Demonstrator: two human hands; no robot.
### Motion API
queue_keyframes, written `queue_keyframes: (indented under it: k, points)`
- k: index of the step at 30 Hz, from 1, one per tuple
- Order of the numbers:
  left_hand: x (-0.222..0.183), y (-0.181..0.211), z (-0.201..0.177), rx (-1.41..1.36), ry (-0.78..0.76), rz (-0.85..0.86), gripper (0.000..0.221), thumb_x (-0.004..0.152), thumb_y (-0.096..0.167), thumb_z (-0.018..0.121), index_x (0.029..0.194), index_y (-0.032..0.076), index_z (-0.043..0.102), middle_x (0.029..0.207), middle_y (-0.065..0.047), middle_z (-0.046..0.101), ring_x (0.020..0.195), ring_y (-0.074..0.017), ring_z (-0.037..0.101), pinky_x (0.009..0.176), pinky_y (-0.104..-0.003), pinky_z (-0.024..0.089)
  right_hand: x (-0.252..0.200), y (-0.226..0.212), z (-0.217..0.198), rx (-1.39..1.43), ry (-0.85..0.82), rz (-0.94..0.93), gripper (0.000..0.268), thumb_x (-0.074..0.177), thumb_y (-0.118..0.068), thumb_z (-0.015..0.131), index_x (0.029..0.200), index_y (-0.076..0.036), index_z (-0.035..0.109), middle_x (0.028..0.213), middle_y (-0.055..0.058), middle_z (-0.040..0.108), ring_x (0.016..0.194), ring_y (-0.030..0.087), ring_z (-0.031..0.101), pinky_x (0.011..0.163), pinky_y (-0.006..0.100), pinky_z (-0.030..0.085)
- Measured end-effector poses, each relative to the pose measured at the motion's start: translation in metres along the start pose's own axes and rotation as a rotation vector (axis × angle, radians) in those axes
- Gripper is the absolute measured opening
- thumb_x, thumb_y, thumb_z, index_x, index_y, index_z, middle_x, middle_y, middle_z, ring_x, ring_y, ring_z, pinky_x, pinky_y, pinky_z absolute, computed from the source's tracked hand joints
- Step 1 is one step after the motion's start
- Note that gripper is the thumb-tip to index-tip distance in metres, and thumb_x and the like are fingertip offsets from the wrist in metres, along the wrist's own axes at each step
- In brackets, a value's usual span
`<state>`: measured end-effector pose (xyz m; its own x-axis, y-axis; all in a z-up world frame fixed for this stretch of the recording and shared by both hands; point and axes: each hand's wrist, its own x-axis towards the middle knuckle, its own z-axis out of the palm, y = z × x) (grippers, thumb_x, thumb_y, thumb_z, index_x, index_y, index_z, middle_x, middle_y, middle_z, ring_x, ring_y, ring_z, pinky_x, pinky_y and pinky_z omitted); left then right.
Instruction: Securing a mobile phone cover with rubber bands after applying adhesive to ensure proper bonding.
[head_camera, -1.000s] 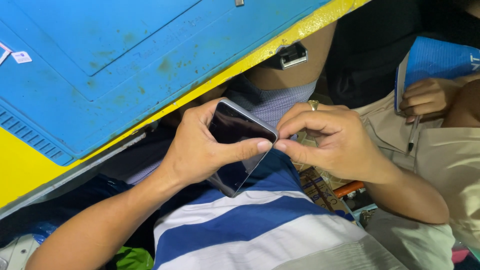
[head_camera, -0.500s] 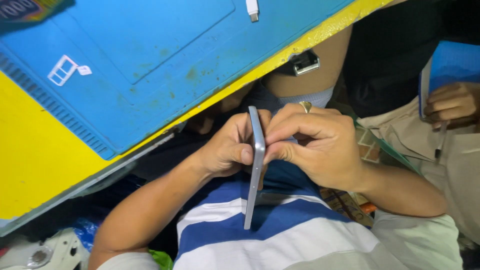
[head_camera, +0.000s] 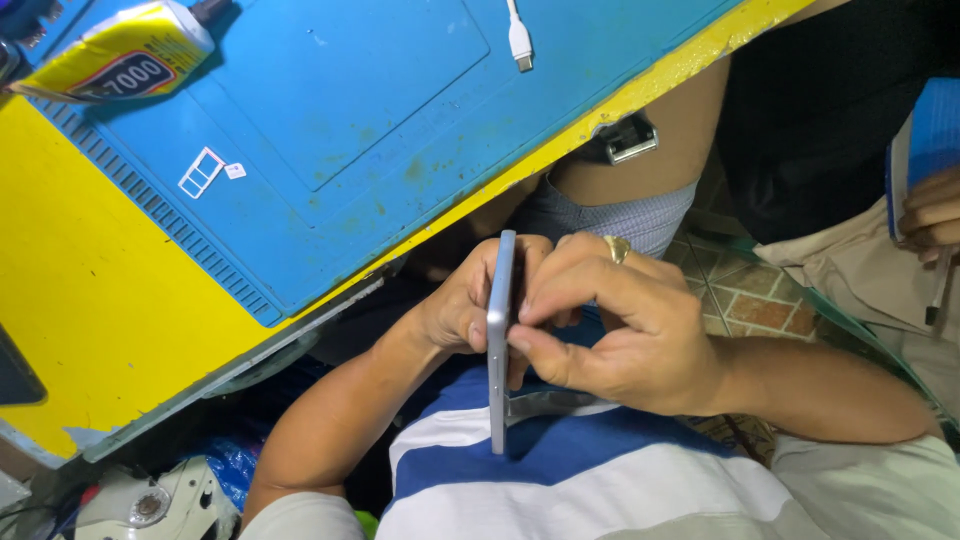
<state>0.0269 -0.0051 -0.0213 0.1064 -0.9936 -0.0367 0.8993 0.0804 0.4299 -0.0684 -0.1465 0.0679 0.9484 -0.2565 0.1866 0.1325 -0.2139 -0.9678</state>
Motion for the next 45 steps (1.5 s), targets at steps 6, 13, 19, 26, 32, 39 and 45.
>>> queue_keyframes:
  k: [6,13,19,26,32,39,45]
  points:
    - [-0.009,0.008,0.003,-0.210,-0.106,-0.131,0.056,0.073,0.022,0.094,0.091,0.003,0.044,0.067,-0.022,0.058,0.056,-0.0361,0.066,0.044,-0.037,0.051,-0.005,0.017,-0.020,0.078,-0.015,0.008,0.016,0.086,-0.010,0.076,0.082,0.000,0.065,0.078,0.013,0.067,0.066,0.021,0.064,0.061,0.029,0.052]
    - [-0.011,0.044,0.014,0.269,-0.034,-0.098,0.042,0.075,0.024,0.088,0.091,0.006,0.052,0.077,-0.012,0.065,0.067,-0.0171,0.061,0.058,-0.027,0.049,-0.041,0.154,-0.087,-0.236,0.238,-0.103,0.015,0.100,-0.004,0.070,0.092,0.003,0.059,0.084,0.015,0.061,0.078,0.025,0.059,0.077,0.036,0.050]
    - [-0.008,0.051,0.023,0.879,0.333,-0.235,0.038,0.065,0.027,0.095,0.080,0.013,0.062,0.073,0.004,0.066,0.066,-0.0045,0.056,0.060,-0.022,0.044,-0.028,0.184,-0.099,-0.298,-0.010,-0.009,0.048,0.094,-0.025,0.080,0.126,0.008,0.065,0.118,0.021,0.066,0.108,0.030,0.064,0.094,0.037,0.055]
    - [-0.009,0.049,0.028,1.082,0.306,-0.126,0.035,0.074,0.029,0.091,0.078,0.015,0.058,0.070,0.007,0.067,0.061,-0.0014,0.049,0.054,-0.020,0.039,0.001,0.177,-0.105,-0.281,-0.135,-0.223,0.028,0.093,-0.016,0.082,0.102,0.009,0.072,0.108,0.020,0.070,0.112,0.038,0.061,0.104,0.049,0.047]
    - [-0.012,0.052,0.031,1.172,0.328,-0.093,0.037,0.076,0.033,0.090,0.076,0.016,0.057,0.063,0.008,0.056,0.057,-0.0044,0.041,0.051,-0.022,0.033,-0.004,0.167,-0.100,-0.286,-0.084,-0.183,0.017,0.096,-0.006,0.083,0.093,0.008,0.072,0.096,0.017,0.064,0.093,0.031,0.061,0.083,0.040,0.049]
    - [-0.016,0.051,0.026,1.230,0.347,-0.108,0.036,0.074,0.035,0.091,0.078,0.016,0.060,0.064,0.006,0.057,0.056,-0.0055,0.043,0.053,-0.023,0.035,-0.026,0.147,-0.065,-0.307,0.313,0.036,0.011,0.097,-0.003,0.084,0.100,0.002,0.075,0.087,0.010,0.058,0.088,0.021,0.051,0.078,0.032,0.043]
    - [-0.017,0.049,0.023,1.243,0.356,-0.117,0.036,0.073,0.035,0.092,0.077,0.015,0.063,0.064,0.006,0.058,0.055,-0.0062,0.043,0.052,-0.023,0.036,-0.039,0.142,-0.041,-0.177,0.473,0.218,0.007,0.099,0.001,0.077,0.103,0.005,0.072,0.092,0.014,0.070,0.087,0.018,0.064,0.076,0.025,0.055]
